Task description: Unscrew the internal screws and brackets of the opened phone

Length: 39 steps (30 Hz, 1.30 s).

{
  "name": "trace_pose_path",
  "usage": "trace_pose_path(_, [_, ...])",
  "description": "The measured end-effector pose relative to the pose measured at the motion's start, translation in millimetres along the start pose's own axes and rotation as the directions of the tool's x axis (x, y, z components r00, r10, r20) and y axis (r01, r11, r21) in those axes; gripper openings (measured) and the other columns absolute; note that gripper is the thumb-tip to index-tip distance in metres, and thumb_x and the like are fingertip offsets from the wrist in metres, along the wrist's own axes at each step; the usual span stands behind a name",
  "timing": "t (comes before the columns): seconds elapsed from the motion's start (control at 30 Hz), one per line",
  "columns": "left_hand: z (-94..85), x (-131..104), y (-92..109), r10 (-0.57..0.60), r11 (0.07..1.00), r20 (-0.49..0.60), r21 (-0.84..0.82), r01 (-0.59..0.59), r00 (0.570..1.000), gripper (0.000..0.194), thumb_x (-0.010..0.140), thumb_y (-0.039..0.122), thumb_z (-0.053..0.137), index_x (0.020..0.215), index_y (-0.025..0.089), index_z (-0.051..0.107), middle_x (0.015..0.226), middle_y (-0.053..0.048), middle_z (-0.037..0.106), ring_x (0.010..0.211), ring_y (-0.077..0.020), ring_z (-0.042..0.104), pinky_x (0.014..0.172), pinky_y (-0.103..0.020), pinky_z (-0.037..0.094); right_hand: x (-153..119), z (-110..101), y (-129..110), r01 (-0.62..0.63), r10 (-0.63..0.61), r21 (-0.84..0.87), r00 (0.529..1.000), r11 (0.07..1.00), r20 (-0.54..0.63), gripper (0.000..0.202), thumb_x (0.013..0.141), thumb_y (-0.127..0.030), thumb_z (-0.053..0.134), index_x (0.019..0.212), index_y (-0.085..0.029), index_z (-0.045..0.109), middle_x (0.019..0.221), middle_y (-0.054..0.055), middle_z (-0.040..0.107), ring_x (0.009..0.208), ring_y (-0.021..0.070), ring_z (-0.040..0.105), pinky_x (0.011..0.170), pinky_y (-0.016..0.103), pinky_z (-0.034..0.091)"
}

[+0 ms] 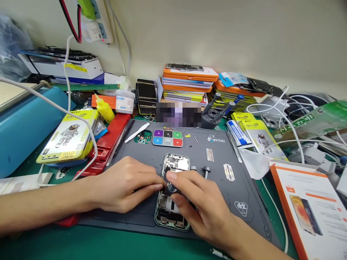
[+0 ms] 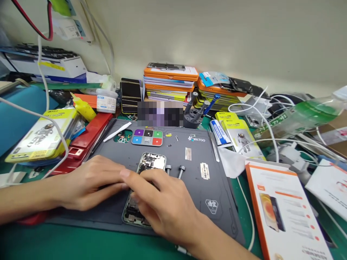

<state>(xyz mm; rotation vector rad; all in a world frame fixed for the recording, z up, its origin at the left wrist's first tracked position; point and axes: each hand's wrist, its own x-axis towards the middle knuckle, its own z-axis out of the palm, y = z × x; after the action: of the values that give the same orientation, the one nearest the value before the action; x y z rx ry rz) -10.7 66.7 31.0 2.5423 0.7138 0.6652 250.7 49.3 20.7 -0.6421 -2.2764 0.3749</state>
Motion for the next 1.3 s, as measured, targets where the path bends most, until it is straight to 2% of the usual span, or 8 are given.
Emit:
trace_pose_path(0.1, [0.8,0.1,0.7,0.017,1.000,-0.010,0.010,-0.017,1.000,0.026,0.113,0.022,0.045,0.103,0.019,0.069,0.081,-0.005,0.075,0.071,-0.0177,0.071,0.064,-0.027,0.050,-1.6,-0.4,1.0,-0.002,0.001,0.046,1.000,0.999,0.016,0.051,0.107,-0.015,0.051,0.157,-0.023,0.046,0.126,0.009,0.077,0.110,0.0173,0.075,0.086,0.029,0.065])
trace_pose_path(0.23, [-0.2,-0.1,1.0,0.039,0.999,0.015,-0.007,-0.039,0.999,0.023,0.112,0.020,0.046,0.099,0.019,0.065,0.076,-0.003,0.070,0.065,-0.0176,0.064,0.060,-0.030,0.043,-3.4,2.1,0.2,-0.003,0.002,0.075,1.000,0.997,0.009,0.062,0.102,-0.008,0.051,0.160,-0.027,0.043,0.123,0.007,0.077,0.107,0.0171,0.075,0.084,0.029,0.066])
trace_pose_path(0.4, [-2.1,-0.3,0.3,0.029,0.999,0.062,-0.023,-0.027,0.998,0.021,0.110,0.019,0.045,0.102,0.018,0.065,0.080,-0.004,0.072,0.069,-0.0192,0.066,0.062,-0.031,0.045,-1.4,3.4,-4.8,-0.075,0.077,0.050,0.997,0.996,-0.022,0.062,0.104,-0.010,0.054,0.162,-0.029,0.041,0.127,0.006,0.078,0.113,0.0175,0.075,0.088,0.027,0.066])
trace_pose_path(0.53, [-3.7,1.3,1.0,0.004,1.000,0.112,0.002,-0.004,0.994,0.026,0.109,0.020,0.041,0.098,0.017,0.064,0.074,-0.004,0.066,0.062,-0.0199,0.059,0.058,-0.033,0.041,-0.1,2.2,-4.1,-0.052,0.054,0.054,0.998,0.997,-0.024,0.067,0.103,-0.007,0.054,0.164,-0.028,0.038,0.126,0.005,0.078,0.113,0.0166,0.074,0.088,0.025,0.065])
trace_pose_path(0.7, [-4.2,2.2,1.1,-0.035,0.999,0.146,0.005,0.035,0.989,0.024,0.109,0.021,0.041,0.102,0.019,0.064,0.077,-0.003,0.068,0.065,-0.0201,0.062,0.060,-0.032,0.043,-1.2,2.0,-1.9,-0.031,0.031,0.038,0.999,0.999,-0.007,0.071,0.102,-0.007,0.054,0.166,-0.029,0.035,0.123,0.004,0.078,0.111,0.0177,0.074,0.083,0.027,0.065])
trace_pose_path(0.83, [-3.5,2.3,0.4,-0.050,0.999,0.154,-0.005,0.051,0.987,0.025,0.110,0.022,0.041,0.102,0.019,0.064,0.077,-0.003,0.068,0.064,-0.0191,0.061,0.059,-0.032,0.042,-3.5,2.9,-3.1,-0.032,0.032,0.018,0.999,0.999,0.003,0.070,0.101,-0.005,0.054,0.166,-0.025,0.036,0.125,0.005,0.077,0.112,0.0173,0.073,0.086,0.027,0.063])
trace_pose_path(1.1, [-3.5,3.6,0.6,-0.121,0.992,0.188,-0.022,0.127,0.975,0.030,0.112,0.027,0.037,0.096,0.020,0.061,0.073,-0.001,0.065,0.060,-0.0177,0.059,0.057,-0.030,0.041,-0.5,2.3,-0.3,-0.047,0.047,0.060,0.999,0.997,-0.003,0.079,0.100,-0.005,0.056,0.170,-0.030,0.029,0.127,0.003,0.078,0.110,0.0181,0.076,0.086,0.028,0.067])
trace_pose_path(1.3, [0.5,3.3,0.6,-0.222,0.969,0.181,-0.070,0.238,0.958,0.029,0.111,0.028,0.043,0.087,0.021,0.056,0.070,0.002,0.061,0.058,-0.0129,0.055,0.057,-0.027,0.037,-2.9,5.7,-0.5,-0.062,0.064,0.107,0.998,0.992,-0.019,0.078,0.099,-0.003,0.059,0.169,-0.025,0.030,0.153,0.007,0.067,0.132,0.0186,0.071,0.105,0.031,0.065])
